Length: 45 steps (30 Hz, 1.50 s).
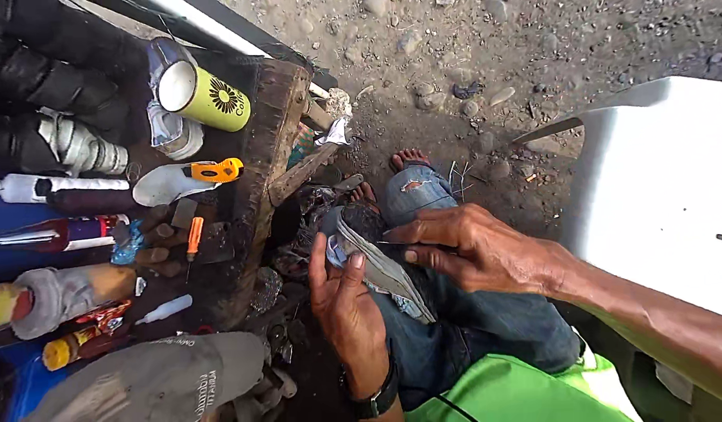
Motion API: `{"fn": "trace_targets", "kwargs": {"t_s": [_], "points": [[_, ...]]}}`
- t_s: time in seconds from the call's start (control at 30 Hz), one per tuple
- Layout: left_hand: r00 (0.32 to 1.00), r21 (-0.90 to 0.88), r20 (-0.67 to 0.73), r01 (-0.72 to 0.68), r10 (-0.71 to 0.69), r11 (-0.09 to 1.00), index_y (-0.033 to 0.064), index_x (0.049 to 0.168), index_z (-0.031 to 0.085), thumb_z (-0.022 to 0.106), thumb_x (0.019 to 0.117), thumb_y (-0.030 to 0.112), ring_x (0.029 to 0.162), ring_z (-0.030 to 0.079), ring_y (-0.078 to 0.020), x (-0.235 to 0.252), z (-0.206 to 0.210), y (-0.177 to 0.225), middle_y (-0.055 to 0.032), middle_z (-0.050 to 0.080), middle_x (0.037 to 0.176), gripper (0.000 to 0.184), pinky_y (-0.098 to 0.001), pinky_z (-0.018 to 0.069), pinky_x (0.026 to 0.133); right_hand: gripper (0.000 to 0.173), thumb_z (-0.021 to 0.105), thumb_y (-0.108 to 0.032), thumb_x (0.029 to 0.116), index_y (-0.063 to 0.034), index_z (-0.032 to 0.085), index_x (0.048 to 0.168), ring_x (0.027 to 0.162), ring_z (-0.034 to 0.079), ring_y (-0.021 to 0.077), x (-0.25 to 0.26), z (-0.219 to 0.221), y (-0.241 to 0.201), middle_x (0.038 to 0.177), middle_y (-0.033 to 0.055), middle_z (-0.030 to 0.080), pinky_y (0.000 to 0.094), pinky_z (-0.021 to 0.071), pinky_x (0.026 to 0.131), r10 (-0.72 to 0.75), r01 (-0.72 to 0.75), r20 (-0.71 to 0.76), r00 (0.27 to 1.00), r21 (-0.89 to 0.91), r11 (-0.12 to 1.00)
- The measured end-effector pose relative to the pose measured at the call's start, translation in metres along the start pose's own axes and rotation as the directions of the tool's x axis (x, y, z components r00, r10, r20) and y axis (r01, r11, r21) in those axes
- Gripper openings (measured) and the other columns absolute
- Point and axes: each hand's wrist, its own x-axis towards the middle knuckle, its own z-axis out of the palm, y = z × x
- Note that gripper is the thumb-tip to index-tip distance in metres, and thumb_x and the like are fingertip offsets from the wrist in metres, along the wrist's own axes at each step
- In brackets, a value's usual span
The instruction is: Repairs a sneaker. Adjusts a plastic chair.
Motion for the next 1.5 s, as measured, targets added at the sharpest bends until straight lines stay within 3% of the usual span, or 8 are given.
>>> {"fn": "trace_targets", "kwargs": {"t_s": [0.13,0.53,0.93,1.23,1.37,1.5], "points": [[1.000,-0.061,0.009,0.024,-0.024,0.998,0.0025,0.144,0.051,0.060,0.0909,-0.010,0.111,0.069,-0.0191,0.001,-0.003,-0.001,-0.0124,0.065,0.128,0.056,-0.0359,0.0604,0.092,0.037,0.044,-0.034,0.1094,-0.0188,0.071,0.129,0.079,0.063,0.0122,0.011,0.001,0.001,0.092,0.0013,0.068,0.0329,0.0497,0.068,-0.004,0.006,0.036,0.999,-0.053,0.999],[0.999,-0.115,0.034,0.034,-0.030,0.993,0.0038,0.141,0.054,0.065,0.0904,-0.007,0.111,0.069,-0.0202,0.000,-0.005,-0.003,-0.0135,0.066,0.127,0.053,-0.0366,0.0603,0.092,0.036,0.044,-0.030,0.1081,-0.0185,0.072,0.127,0.078,0.063,0.0095,0.017,-0.004,0.001,0.094,-0.0001,0.070,0.0318,0.0495,0.067,0.033,-0.031,0.067,0.997,-0.025,0.999],[0.999,-0.142,0.035,0.029,-0.024,0.989,0.0023,0.141,0.055,0.065,0.0889,-0.009,0.111,0.069,-0.0194,-0.001,-0.006,-0.007,-0.0134,0.066,0.128,0.054,-0.0357,0.0600,0.092,0.035,0.045,-0.030,0.1090,-0.0179,0.072,0.128,0.093,0.066,0.0035,0.021,-0.015,0.002,0.107,-0.0026,0.074,0.0275,0.0537,0.078,0.047,-0.049,0.152,0.987,0.007,0.999],[0.996,-0.148,0.082,-0.009,0.021,0.989,0.0034,0.139,0.058,0.063,0.0928,-0.004,0.114,0.067,-0.0163,-0.004,-0.006,-0.011,-0.0098,0.065,0.131,0.047,-0.0337,0.0582,0.095,0.035,0.046,-0.025,0.1033,-0.0208,0.074,0.123,0.072,0.062,0.0080,0.037,-0.038,-0.009,0.086,-0.0040,0.068,0.0304,0.0477,0.061,-0.009,0.089,0.288,0.958,-0.267,0.960],[0.999,-0.147,0.041,-0.007,0.014,0.989,-0.0015,0.138,0.057,0.061,0.0918,-0.008,0.109,0.068,-0.0153,-0.005,0.002,-0.012,-0.0101,0.068,0.124,0.047,-0.0315,0.0580,0.094,0.031,0.048,-0.027,0.1002,-0.0228,0.076,0.114,0.067,0.061,0.0087,0.055,-0.049,-0.018,0.078,-0.0063,0.066,0.0325,0.0458,0.056,-0.018,0.178,0.386,0.922,-0.384,0.906],[0.999,-0.153,0.032,-0.019,0.024,0.988,-0.0029,0.138,0.058,0.062,0.0920,-0.008,0.110,0.067,-0.0163,-0.006,0.006,-0.016,-0.0120,0.067,0.128,0.046,-0.0319,0.0575,0.095,0.027,0.052,-0.027,0.0981,-0.0222,0.077,0.104,0.064,0.060,0.0099,0.071,-0.053,-0.028,0.072,-0.0061,0.062,0.0337,0.0454,0.054,0.003,0.223,0.461,0.887,-0.435,0.872]]}}
